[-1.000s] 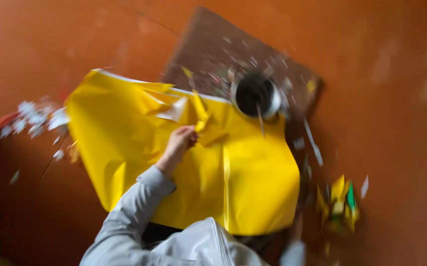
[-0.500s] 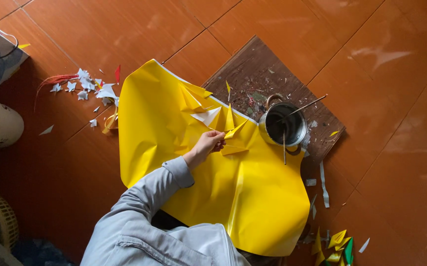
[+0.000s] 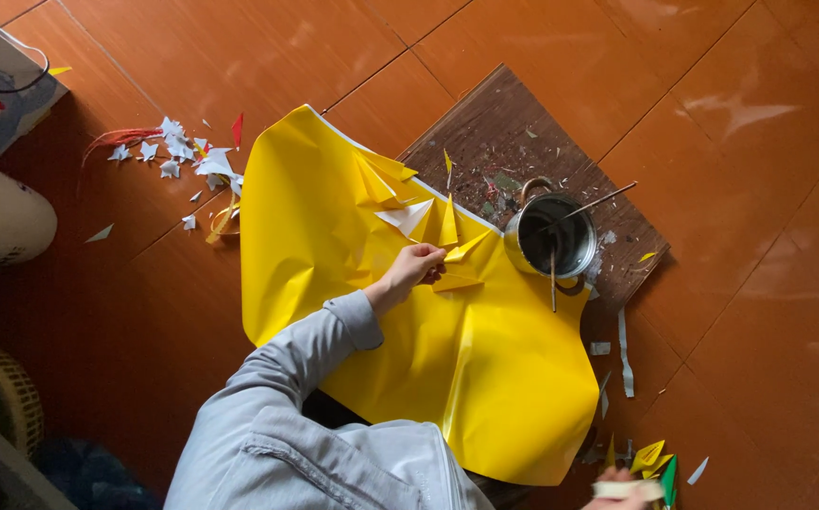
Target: Folding and assembling paper components to create decorative items.
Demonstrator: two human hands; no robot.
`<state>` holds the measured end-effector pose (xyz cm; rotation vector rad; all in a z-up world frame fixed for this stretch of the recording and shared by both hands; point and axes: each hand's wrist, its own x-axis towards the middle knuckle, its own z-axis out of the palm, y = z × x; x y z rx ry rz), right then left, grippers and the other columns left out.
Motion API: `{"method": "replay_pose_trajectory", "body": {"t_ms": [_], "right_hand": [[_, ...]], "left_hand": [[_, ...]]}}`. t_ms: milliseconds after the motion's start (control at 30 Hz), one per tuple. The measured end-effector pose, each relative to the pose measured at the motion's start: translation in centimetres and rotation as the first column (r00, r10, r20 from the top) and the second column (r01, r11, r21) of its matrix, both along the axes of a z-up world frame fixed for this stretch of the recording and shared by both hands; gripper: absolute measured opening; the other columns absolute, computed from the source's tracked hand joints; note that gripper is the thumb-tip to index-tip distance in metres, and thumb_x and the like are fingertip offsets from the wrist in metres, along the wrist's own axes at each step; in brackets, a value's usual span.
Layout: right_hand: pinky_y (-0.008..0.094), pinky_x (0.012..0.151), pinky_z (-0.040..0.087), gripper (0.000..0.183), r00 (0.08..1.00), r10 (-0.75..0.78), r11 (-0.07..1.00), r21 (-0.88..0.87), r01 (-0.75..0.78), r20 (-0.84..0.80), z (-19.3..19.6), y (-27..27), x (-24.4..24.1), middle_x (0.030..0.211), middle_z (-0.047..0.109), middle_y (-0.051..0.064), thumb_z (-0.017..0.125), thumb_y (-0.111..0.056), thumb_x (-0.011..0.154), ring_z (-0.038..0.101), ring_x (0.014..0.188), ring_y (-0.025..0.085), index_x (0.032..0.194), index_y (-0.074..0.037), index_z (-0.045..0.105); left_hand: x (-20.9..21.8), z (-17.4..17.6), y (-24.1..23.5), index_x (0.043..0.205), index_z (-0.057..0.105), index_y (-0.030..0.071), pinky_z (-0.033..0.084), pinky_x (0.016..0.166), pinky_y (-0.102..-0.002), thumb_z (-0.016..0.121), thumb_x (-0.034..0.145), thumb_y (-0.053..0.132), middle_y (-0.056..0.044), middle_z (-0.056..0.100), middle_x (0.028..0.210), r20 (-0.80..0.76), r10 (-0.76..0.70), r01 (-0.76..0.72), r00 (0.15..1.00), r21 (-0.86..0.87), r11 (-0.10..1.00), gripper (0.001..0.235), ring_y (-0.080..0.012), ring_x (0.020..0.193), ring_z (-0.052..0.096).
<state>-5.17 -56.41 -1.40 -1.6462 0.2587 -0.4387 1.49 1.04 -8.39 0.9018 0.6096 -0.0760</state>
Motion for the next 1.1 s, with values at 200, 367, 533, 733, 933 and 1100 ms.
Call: {"method": "replay_pose_trajectory", "body": {"t_ms": [200,367,533,733,933,1100], "right_hand": [[0.023,0.054,0.032,0.03,0.904,0.427,0.812,0.425,-0.4,0.035,9.3,18.3,10.4,0.079,0.052,-0.001,0.05,-0.036,0.11,0.041,0.063,0.008,0.118,-0.008,0.055],[0.026,0.058,0.044,0.051,0.596,0.8,0.527,0.555,-0.643,-0.07,5.3,31.0,11.7,0.097,0.06,0.005,0.06,-0.044,0.103,0.054,0.074,0.012,0.135,-0.005,0.055],[0.024,0.052,0.042,0.035,0.43,0.851,0.515,0.647,-0.563,-0.302,-1.7,36.4,9.8,0.087,0.064,0.007,0.06,-0.034,0.103,0.054,0.062,0.01,0.127,-0.008,0.057],[0.023,0.06,0.046,0.033,0.421,0.857,0.498,0.684,-0.533,-0.296,-1.5,35.9,10.7,0.095,0.067,0.004,0.063,-0.03,0.1,0.06,0.075,0.009,0.124,-0.008,0.059],[0.021,0.06,0.044,0.035,0.394,0.863,0.497,0.664,-0.558,-0.315,-0.8,36.8,10.6,0.094,0.065,-0.001,0.069,-0.031,0.097,0.057,0.075,0.005,0.122,-0.008,0.064],[0.022,0.056,0.042,0.034,0.38,0.849,0.528,0.624,-0.576,-0.368,-1.6,36.3,10.3,0.088,0.067,0.003,0.073,-0.035,0.097,0.052,0.064,0.006,0.105,-0.003,0.066]], "left_hand": [[0.4,0.1,-0.1,0.095,0.067,0.005,0.052,0.058,-0.025,0.064,0.102,0.027,-0.002,0.069,0.076,0.071,-0.066,0.058,0.995,0.111,0.992,0.023,-0.0103,0.063,0.063],[0.2,-1.2,0.3,0.093,0.067,0.004,0.051,0.056,-0.026,0.062,0.103,0.025,-0.003,0.068,0.074,0.138,-0.14,0.094,0.981,0.299,0.95,0.024,-0.0107,0.062,0.063],[-0.1,-1.7,-0.3,0.095,0.068,0.002,0.051,0.057,-0.026,0.063,0.103,0.023,-0.003,0.068,0.075,0.194,-0.139,0.058,0.971,0.371,0.927,0.023,-0.0089,0.064,0.063],[-0.2,-0.1,-0.3,0.097,0.069,0.002,0.051,0.059,-0.025,0.065,0.103,0.023,-0.002,0.068,0.076,0.116,-0.155,0.086,0.981,0.457,0.885,0.023,-0.0086,0.065,0.061],[-0.5,4.7,-0.7,0.096,0.069,0.002,0.056,0.064,-0.031,0.068,0.1,0.02,-0.01,0.073,0.077,0.008,-0.221,0.134,0.975,0.774,0.619,0.019,-0.0171,0.069,0.072],[-0.9,5.8,-1.4,0.096,0.07,0.002,0.055,0.07,-0.039,0.071,0.096,0.012,-0.015,0.072,0.088,0.125,-0.352,0.007,0.927,0.937,0.35,0.01,-0.0325,0.079,0.07]]}}
